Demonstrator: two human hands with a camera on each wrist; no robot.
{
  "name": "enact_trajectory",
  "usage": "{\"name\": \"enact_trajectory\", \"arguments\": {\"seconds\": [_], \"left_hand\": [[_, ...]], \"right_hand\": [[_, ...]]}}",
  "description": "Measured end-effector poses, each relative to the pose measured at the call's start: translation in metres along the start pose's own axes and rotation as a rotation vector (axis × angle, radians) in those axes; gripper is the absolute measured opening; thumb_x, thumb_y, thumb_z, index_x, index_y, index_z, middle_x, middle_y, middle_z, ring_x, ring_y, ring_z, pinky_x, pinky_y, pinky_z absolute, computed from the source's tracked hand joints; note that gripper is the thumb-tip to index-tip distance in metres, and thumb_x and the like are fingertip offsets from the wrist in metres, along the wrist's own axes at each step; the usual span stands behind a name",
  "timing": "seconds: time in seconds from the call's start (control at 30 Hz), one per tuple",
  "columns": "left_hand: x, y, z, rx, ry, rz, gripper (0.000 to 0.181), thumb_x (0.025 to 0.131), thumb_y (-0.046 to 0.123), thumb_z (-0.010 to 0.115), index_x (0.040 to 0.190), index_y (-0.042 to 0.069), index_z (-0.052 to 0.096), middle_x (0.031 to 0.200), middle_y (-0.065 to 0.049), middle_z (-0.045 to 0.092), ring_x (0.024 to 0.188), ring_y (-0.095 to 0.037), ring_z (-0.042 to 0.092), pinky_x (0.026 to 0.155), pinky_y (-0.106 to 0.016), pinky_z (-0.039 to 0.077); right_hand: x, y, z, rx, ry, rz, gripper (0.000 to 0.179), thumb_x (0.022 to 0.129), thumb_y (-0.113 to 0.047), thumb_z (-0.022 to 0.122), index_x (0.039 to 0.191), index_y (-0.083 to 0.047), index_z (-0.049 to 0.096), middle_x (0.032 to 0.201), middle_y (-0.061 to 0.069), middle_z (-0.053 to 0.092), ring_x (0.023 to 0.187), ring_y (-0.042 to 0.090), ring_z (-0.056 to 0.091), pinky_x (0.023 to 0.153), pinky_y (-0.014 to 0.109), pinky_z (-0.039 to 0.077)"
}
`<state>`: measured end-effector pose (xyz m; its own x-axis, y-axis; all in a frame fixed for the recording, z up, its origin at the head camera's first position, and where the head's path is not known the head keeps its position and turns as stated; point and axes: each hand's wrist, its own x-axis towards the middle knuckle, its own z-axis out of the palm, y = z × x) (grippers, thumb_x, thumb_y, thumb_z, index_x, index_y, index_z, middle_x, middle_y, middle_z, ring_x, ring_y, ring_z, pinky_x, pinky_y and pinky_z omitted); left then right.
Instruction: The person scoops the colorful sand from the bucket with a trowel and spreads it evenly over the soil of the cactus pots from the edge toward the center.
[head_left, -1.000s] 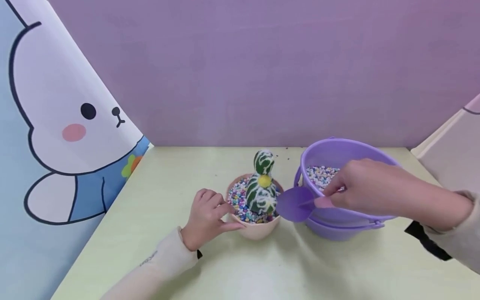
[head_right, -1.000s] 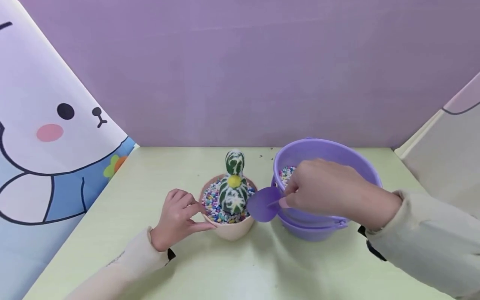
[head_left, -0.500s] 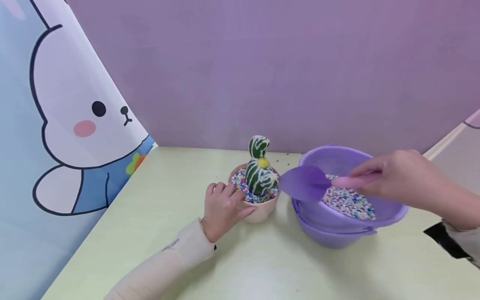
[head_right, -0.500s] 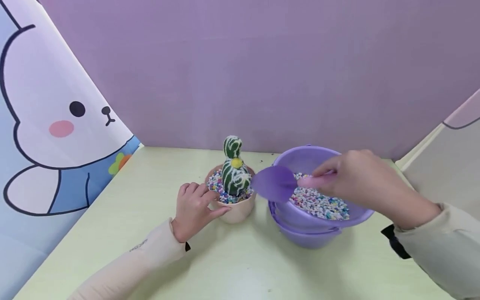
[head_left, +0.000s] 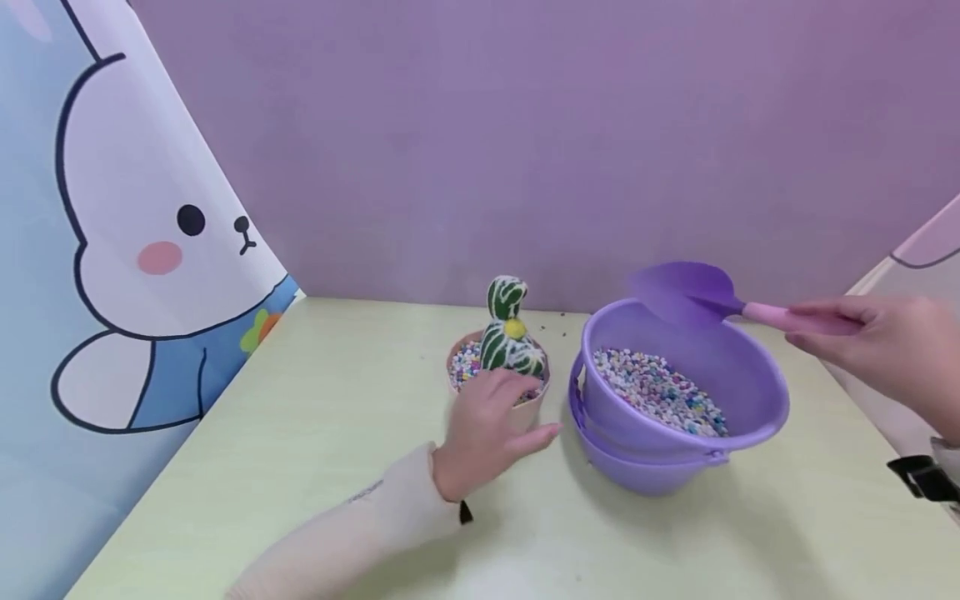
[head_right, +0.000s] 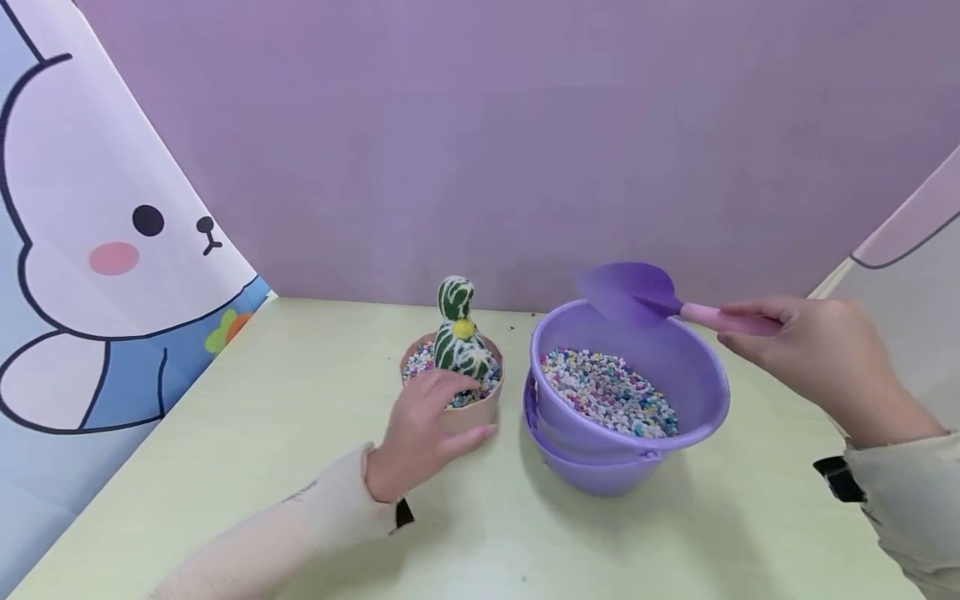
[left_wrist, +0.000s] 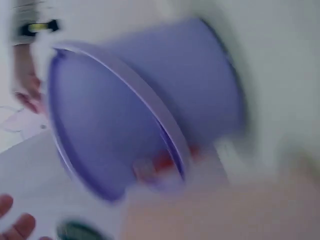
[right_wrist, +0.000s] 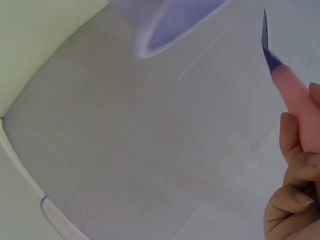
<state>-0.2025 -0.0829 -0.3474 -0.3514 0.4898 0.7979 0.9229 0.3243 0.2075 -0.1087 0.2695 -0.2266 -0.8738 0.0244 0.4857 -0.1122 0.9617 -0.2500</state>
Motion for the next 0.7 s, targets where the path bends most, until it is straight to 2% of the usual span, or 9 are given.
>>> {"name": "enact_trajectory", "arguments": {"seconds": [0.07, 0.13, 0.2, 0.27, 0.3, 0.4, 0.5, 0.6, 0.7], "left_hand": [[0.006, 0.014, 0.005, -0.233, -0.103, -0.195, 0.063, 0.078, 0.047, 0.072, 0.118, -0.002, 0.059, 0.112, -0.012, 0.062, 0.101, -0.023, 0.057, 0.087, -0.033, 0.049], [0.013, 0.028, 0.011, -0.451, -0.176, -0.419, 0.078, 0.082, 0.057, 0.065, 0.132, 0.0, 0.049, 0.127, -0.012, 0.053, 0.111, -0.024, 0.052, 0.091, -0.037, 0.046], [0.019, 0.036, 0.021, -0.625, -0.179, -0.572, 0.088, 0.082, 0.065, 0.06, 0.142, 0.005, 0.039, 0.139, -0.011, 0.043, 0.122, -0.025, 0.045, 0.097, -0.042, 0.043], [0.024, 0.041, 0.033, -0.738, -0.162, -0.667, 0.093, 0.08, 0.066, 0.06, 0.148, 0.011, 0.03, 0.146, -0.008, 0.034, 0.129, -0.025, 0.038, 0.1, -0.045, 0.04], [0.026, 0.042, 0.04, -0.776, -0.145, -0.676, 0.094, 0.08, 0.062, 0.063, 0.15, 0.011, 0.026, 0.147, -0.009, 0.031, 0.132, -0.026, 0.036, 0.103, -0.047, 0.038], [0.03, 0.043, 0.057, -0.829, -0.088, -0.692, 0.097, 0.079, 0.054, 0.066, 0.152, 0.01, 0.019, 0.151, -0.012, 0.027, 0.137, -0.027, 0.031, 0.107, -0.046, 0.034], [0.032, 0.045, 0.067, -0.824, -0.069, -0.71, 0.097, 0.079, 0.047, 0.068, 0.153, 0.009, 0.017, 0.151, -0.013, 0.028, 0.137, -0.028, 0.032, 0.107, -0.043, 0.034], [0.032, 0.047, 0.072, -0.825, -0.07, -0.73, 0.096, 0.078, 0.038, 0.069, 0.153, 0.01, 0.016, 0.152, -0.013, 0.028, 0.136, -0.029, 0.033, 0.107, -0.041, 0.034], [0.033, 0.047, 0.076, -0.834, -0.067, -0.731, 0.094, 0.078, 0.033, 0.069, 0.153, 0.01, 0.017, 0.151, -0.012, 0.03, 0.135, -0.03, 0.035, 0.106, -0.039, 0.035]], "right_hand": [[-0.002, 0.005, 0.004, -0.071, 0.073, -0.137, 0.03, 0.089, -0.034, 0.067, 0.119, -0.036, 0.067, 0.103, -0.041, 0.056, 0.037, -0.005, 0.026, 0.037, 0.018, 0.021], [-0.004, 0.011, 0.009, -0.104, 0.135, -0.214, 0.031, 0.088, -0.035, 0.068, 0.118, -0.042, 0.066, 0.104, -0.05, 0.046, 0.034, -0.006, 0.021, 0.035, 0.018, 0.018], [-0.004, 0.014, 0.015, -0.07, 0.169, -0.231, 0.03, 0.085, -0.029, 0.072, 0.114, -0.037, 0.07, 0.101, -0.048, 0.049, 0.038, -0.013, 0.027, 0.035, 0.015, 0.021], [-0.004, 0.02, 0.021, -0.023, 0.176, -0.229, 0.031, 0.079, -0.018, 0.076, 0.108, -0.028, 0.074, 0.097, -0.045, 0.053, 0.05, -0.021, 0.043, 0.037, 0.013, 0.027], [-0.006, 0.022, 0.025, 0.001, 0.174, -0.21, 0.038, 0.072, -0.008, 0.079, 0.105, -0.026, 0.076, 0.094, -0.044, 0.054, 0.061, -0.024, 0.048, 0.039, 0.012, 0.03], [-0.009, 0.03, 0.036, 0.028, 0.189, -0.222, 0.044, 0.067, -0.001, 0.079, 0.103, -0.028, 0.076, 0.096, -0.048, 0.047, 0.088, -0.032, 0.042, 0.043, 0.01, 0.033], [-0.012, 0.037, 0.044, 0.012, 0.197, -0.235, 0.045, 0.067, -0.005, 0.078, 0.102, -0.033, 0.076, 0.098, -0.048, 0.046, 0.089, -0.033, 0.04, 0.044, 0.008, 0.031], [-0.014, 0.043, 0.05, 0.0, 0.223, -0.262, 0.027, 0.08, -0.036, 0.073, 0.105, -0.047, 0.069, 0.097, -0.047, 0.045, 0.085, -0.034, 0.038, 0.043, 0.008, 0.028], [-0.017, 0.044, 0.051, -0.034, 0.231, -0.292, 0.022, 0.088, -0.065, 0.05, 0.107, -0.059, 0.059, 0.099, -0.047, 0.042, 0.073, -0.028, 0.044, 0.041, 0.01, 0.027]]}}
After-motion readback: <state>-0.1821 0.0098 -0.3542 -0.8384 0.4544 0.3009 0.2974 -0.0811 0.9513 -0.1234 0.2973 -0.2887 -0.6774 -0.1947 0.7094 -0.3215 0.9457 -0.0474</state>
